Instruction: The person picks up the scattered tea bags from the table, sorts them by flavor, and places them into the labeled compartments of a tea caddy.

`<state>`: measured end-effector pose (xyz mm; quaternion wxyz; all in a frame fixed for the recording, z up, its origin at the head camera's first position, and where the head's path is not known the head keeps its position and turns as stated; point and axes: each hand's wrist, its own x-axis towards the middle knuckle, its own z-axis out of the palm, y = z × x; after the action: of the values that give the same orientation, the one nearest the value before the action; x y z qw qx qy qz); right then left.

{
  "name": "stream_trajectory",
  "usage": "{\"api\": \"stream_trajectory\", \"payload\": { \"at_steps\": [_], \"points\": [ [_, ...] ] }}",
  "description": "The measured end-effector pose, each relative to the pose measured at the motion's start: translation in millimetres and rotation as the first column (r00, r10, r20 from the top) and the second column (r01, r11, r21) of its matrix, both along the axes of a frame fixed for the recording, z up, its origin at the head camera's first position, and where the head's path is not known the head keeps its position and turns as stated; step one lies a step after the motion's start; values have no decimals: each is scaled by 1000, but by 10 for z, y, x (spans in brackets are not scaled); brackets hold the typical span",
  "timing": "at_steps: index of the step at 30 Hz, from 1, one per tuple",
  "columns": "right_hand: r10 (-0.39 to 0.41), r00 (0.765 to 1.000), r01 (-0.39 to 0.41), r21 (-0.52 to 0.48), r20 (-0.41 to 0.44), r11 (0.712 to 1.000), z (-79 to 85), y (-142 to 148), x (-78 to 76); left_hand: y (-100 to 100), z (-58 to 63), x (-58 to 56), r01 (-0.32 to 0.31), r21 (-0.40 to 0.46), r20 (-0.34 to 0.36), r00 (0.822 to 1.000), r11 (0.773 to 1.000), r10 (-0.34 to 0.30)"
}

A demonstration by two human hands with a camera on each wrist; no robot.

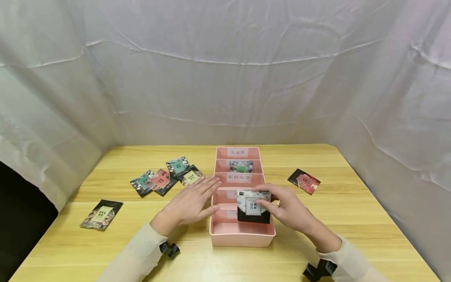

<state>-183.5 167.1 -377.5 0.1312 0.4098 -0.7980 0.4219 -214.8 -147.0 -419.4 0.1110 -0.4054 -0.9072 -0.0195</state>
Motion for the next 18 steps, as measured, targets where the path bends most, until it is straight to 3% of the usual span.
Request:
{"api": "stream_trajectory", "payload": {
  "at_steps": [5, 13, 18],
  "points": [
    [34, 999, -34, 35, 11, 999, -87, -81, 73, 0, 10, -2, 6, -7, -24, 1000, 1000, -6],
    [56, 998, -56, 75, -8, 996, -217, -205, 172, 5, 18, 19, -7, -4, 20, 1000, 1000, 7],
    [56, 996, -46, 145, -69, 988, -282, -270, 215, 11, 23, 26, -14, -2, 28, 1000, 1000, 14]
  ]
}}
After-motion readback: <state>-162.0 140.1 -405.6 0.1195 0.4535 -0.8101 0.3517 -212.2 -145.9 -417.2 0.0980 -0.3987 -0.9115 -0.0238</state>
